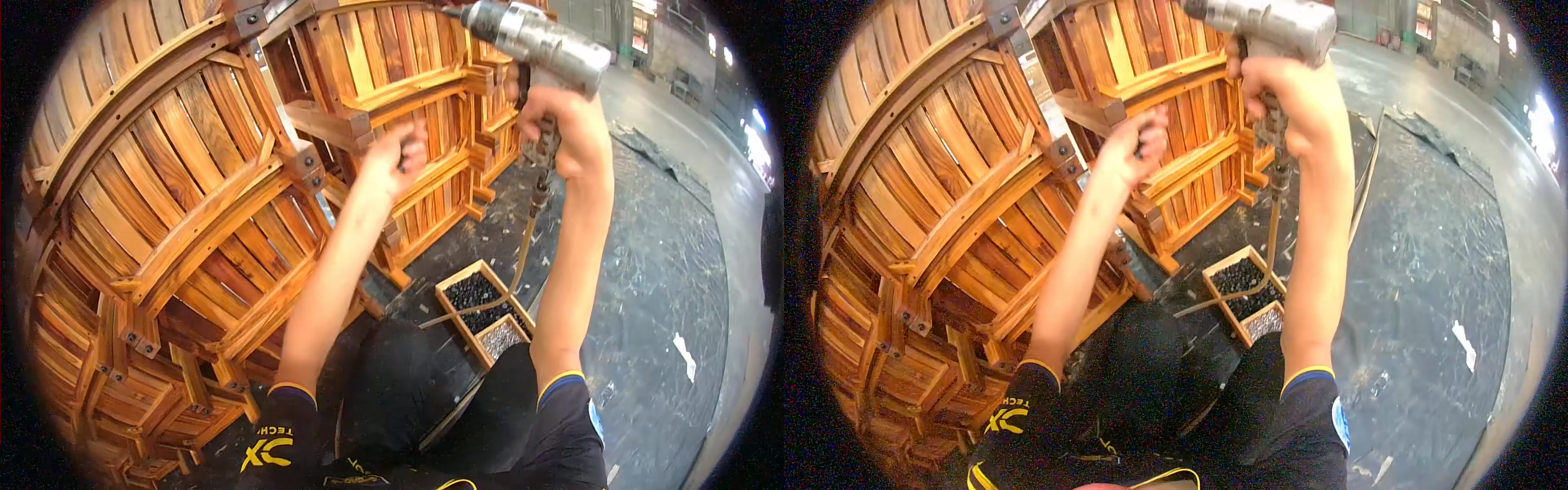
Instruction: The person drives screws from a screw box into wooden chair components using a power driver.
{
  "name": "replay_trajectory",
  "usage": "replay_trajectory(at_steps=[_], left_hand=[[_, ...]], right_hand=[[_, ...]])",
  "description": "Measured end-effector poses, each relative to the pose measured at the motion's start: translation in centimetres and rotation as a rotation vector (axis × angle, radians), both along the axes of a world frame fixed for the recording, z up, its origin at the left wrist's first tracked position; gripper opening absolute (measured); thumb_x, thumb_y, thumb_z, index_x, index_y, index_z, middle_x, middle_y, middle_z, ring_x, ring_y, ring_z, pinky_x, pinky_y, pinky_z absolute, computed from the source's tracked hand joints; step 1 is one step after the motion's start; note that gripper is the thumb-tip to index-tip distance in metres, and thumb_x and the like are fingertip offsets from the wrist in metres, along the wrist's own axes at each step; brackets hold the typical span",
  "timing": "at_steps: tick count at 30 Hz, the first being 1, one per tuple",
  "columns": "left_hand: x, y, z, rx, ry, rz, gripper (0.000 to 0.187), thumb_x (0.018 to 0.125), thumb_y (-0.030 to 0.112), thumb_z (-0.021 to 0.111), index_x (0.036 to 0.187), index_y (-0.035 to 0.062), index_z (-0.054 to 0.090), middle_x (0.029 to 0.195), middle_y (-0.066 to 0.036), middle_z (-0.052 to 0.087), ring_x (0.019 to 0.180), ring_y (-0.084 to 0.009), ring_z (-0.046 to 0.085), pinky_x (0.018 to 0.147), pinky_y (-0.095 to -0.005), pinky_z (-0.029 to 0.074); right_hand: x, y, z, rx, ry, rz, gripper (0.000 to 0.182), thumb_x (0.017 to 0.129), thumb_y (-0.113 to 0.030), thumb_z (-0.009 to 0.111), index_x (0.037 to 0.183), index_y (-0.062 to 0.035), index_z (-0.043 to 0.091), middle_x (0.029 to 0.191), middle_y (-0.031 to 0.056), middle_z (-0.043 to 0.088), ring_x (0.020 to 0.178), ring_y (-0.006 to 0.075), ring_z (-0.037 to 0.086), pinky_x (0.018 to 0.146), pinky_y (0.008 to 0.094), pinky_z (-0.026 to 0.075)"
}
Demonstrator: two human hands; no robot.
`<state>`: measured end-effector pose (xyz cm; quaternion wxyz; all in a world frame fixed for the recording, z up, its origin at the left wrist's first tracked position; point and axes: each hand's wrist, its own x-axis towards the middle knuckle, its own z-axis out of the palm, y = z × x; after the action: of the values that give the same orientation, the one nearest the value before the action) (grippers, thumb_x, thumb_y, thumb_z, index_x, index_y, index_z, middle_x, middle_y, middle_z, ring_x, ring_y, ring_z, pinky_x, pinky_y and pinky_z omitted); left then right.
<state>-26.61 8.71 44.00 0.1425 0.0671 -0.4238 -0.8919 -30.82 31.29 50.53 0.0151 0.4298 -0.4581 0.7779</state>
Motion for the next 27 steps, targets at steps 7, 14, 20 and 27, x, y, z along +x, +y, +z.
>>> replay_trajectory(at_steps=[7, 14, 20, 27], left_hand=[[-1.5, 0.4, 9.7, -0.109, 0.297, 0.001, 0.01, 0.091, 0.013, 0.052, 0.09, 0.0028, 0.048, 0.065, 0.002, 0.043, 0.044, -0.0039, 0.033, 0.034, -0.0176, 0.024], [-2.1, -0.3, 11.1, -0.117, 0.44, -0.085, 0.026, 0.087, 0.026, 0.063, 0.09, 0.0071, 0.045, 0.068, 0.003, 0.043, 0.046, -0.0034, 0.033, 0.037, -0.0168, 0.021], [-2.3, -0.3, 12.2, -0.14, 0.508, -0.236, 0.026, 0.091, 0.025, 0.058, 0.095, 0.0016, 0.047, 0.067, 0.001, 0.042, 0.045, -0.0032, 0.035, 0.035, -0.0177, 0.023], [-2.7, 0.8, 13.4, -0.18, 0.483, -0.168, 0.025, 0.092, 0.021, 0.057, 0.099, -0.0012, 0.049, 0.069, 0.0, 0.045, 0.046, -0.003, 0.036, 0.035, -0.0171, 0.025]], right_hand=[[-0.6, -1.4, -0.3, 0.029, -0.009, 0.087, 0.027, 0.062, 0.009, 0.052, 0.087, 0.003, 0.06, 0.072, 0.0093, 0.059, 0.047, 0.0122, 0.047, 0.039, 0.024, 0.034], [-1.4, -1.5, -0.7, -0.009, -0.011, 0.092, 0.024, 0.06, 0.008, 0.056, 0.083, 0.0025, 0.061, 0.066, 0.0074, 0.059, 0.043, 0.0115, 0.048, 0.036, 0.0238, 0.035], [-1.8, -1.3, -0.8, -0.029, -0.003, 0.145, 0.025, 0.058, 0.008, 0.053, 0.082, 0.0036, 0.059, 0.067, 0.0074, 0.059, 0.042, 0.0111, 0.046, 0.036, 0.0229, 0.035], [-2.0, -1.4, -0.7, -0.105, -0.036, 0.118, 0.026, 0.057, 0.009, 0.053, 0.081, 0.0036, 0.058, 0.067, 0.0082, 0.057, 0.044, 0.0123, 0.046, 0.037, 0.0232, 0.033]])
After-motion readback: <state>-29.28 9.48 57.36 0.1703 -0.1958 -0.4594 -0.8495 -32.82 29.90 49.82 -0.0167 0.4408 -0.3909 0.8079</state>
